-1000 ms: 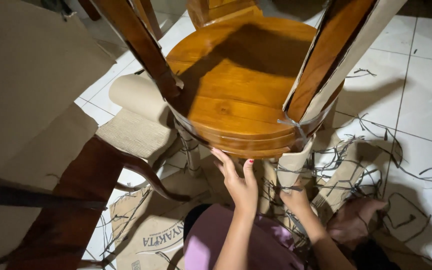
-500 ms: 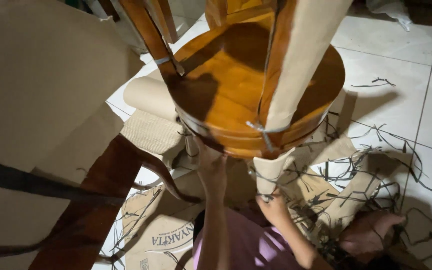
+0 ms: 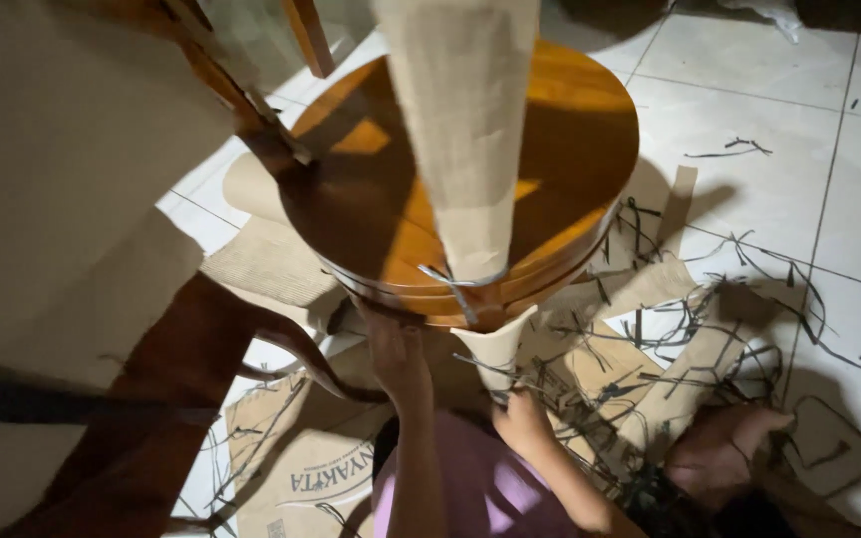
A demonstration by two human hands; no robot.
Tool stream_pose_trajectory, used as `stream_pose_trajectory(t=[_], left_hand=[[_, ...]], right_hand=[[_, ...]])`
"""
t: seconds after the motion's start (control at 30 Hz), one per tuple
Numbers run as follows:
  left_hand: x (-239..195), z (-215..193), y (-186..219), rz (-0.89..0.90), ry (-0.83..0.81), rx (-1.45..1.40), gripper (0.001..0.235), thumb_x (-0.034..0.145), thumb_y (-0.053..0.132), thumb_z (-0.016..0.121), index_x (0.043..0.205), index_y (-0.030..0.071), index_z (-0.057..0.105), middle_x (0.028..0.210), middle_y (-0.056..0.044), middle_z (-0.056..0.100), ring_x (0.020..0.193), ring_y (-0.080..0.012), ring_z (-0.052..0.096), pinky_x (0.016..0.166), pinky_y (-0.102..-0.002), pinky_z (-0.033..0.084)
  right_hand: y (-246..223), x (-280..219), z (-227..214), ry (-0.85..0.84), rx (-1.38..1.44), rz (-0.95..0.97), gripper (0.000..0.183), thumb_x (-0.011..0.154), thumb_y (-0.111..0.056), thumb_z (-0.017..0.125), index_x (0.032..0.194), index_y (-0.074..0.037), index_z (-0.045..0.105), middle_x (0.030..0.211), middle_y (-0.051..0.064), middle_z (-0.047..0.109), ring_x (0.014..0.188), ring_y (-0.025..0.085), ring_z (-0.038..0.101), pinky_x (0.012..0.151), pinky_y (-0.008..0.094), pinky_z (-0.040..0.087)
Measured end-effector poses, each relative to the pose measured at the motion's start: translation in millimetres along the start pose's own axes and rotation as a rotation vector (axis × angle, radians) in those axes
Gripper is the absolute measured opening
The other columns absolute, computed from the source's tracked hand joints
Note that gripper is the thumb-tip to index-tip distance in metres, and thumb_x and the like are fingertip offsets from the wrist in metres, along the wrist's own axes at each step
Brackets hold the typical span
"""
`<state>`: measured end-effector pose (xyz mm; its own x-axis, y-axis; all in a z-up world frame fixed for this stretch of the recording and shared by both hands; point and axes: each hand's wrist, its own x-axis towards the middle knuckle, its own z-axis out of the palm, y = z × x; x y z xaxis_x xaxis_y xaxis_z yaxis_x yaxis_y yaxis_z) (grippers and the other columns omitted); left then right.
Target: The person wraps a wooden chair with brown paper and secures it using black plastic strapping. They repeatedly pull the strap around the chair, fold the paper, and tighten the strap by hand to hold the wrapping in place.
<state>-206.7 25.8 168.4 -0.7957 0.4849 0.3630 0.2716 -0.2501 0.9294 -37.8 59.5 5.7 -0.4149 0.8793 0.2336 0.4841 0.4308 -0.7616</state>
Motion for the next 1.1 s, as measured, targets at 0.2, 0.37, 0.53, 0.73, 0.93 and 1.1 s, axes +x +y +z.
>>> stream_pose_trajectory(t=[0.2, 0.37, 0.53, 0.73, 0.93, 1.1], left_hand=[[-70.8, 20.4, 24.4, -0.315, 0.005, 0.476, 0.075, 0.083, 0.02, 0.046, 0.157, 0.029, 0.035, 0.149, -0.004, 0.058, 0.128, -0.0285, 0.059, 0.102, -0.041, 0.045], [-153.8, 40.4, -42.2, 0.119, -0.153, -0.156, 0.078, 0.095, 0.018, 0.066, 0.155, -0.006, 0.023, 0.167, -0.028, 0.016, 0.159, -0.0371, 0.012, 0.129, -0.046, 0.013], [-168.2, 50.5, -64.5, 0.16, -0.188, -0.069, 0.086, 0.092, 0.008, 0.07, 0.157, -0.006, 0.016, 0.167, -0.027, 0.017, 0.157, -0.036, 0.018, 0.128, -0.044, 0.018], [-175.7, 50.1, -96.6, 0.106, -0.15, -0.034, 0.087, 0.089, 0.006, 0.072, 0.157, -0.005, 0.017, 0.166, -0.027, 0.02, 0.155, -0.0336, 0.025, 0.124, -0.04, 0.023], [-183.3, 47.0, -75.0, 0.069, -0.174, 0.004, 0.086, 0.091, 0.008, 0.069, 0.157, -0.003, 0.016, 0.167, -0.027, 0.017, 0.155, -0.0346, 0.023, 0.123, -0.041, 0.023], [-192.6, 70.9, -79.0, -0.479, 0.098, 0.022, 0.106, 0.073, 0.005, 0.08, 0.161, 0.015, 0.021, 0.168, -0.016, 0.024, 0.153, -0.0196, 0.029, 0.117, -0.032, 0.029]], right_hand=[[-11.9, -4.2, -27.7, -0.149, 0.037, 0.137, 0.044, 0.086, -0.028, 0.069, 0.126, -0.011, 0.069, 0.124, 0.014, 0.074, 0.112, 0.039, 0.069, 0.091, 0.045, 0.054], [-44.9, 15.0, -87.8, -0.435, 0.048, 0.561, 0.009, 0.1, -0.025, 0.06, 0.095, -0.018, 0.056, 0.083, -0.004, 0.063, 0.076, 0.013, 0.06, 0.068, 0.027, 0.052], [3.5, 30.0, -115.6, -0.057, 0.23, 0.214, 0.041, 0.086, -0.003, 0.069, 0.126, -0.01, 0.064, 0.125, 0.007, 0.07, 0.121, 0.022, 0.065, 0.11, 0.036, 0.048], [29.2, 59.8, -130.8, 0.183, 0.318, 0.211, 0.029, 0.093, -0.009, 0.065, 0.122, -0.008, 0.068, 0.123, 0.008, 0.071, 0.116, 0.02, 0.067, 0.103, 0.033, 0.054], [89.2, 88.7, -116.2, 0.316, 0.266, 0.151, 0.034, 0.092, -0.011, 0.069, 0.125, -0.006, 0.065, 0.119, 0.011, 0.072, 0.112, 0.022, 0.068, 0.101, 0.033, 0.052], [112.3, 143.7, -122.2, 0.303, 0.156, 0.345, 0.069, 0.081, -0.02, 0.072, 0.142, 0.002, 0.049, 0.131, 0.023, 0.065, 0.119, 0.036, 0.064, 0.102, 0.043, 0.048]])
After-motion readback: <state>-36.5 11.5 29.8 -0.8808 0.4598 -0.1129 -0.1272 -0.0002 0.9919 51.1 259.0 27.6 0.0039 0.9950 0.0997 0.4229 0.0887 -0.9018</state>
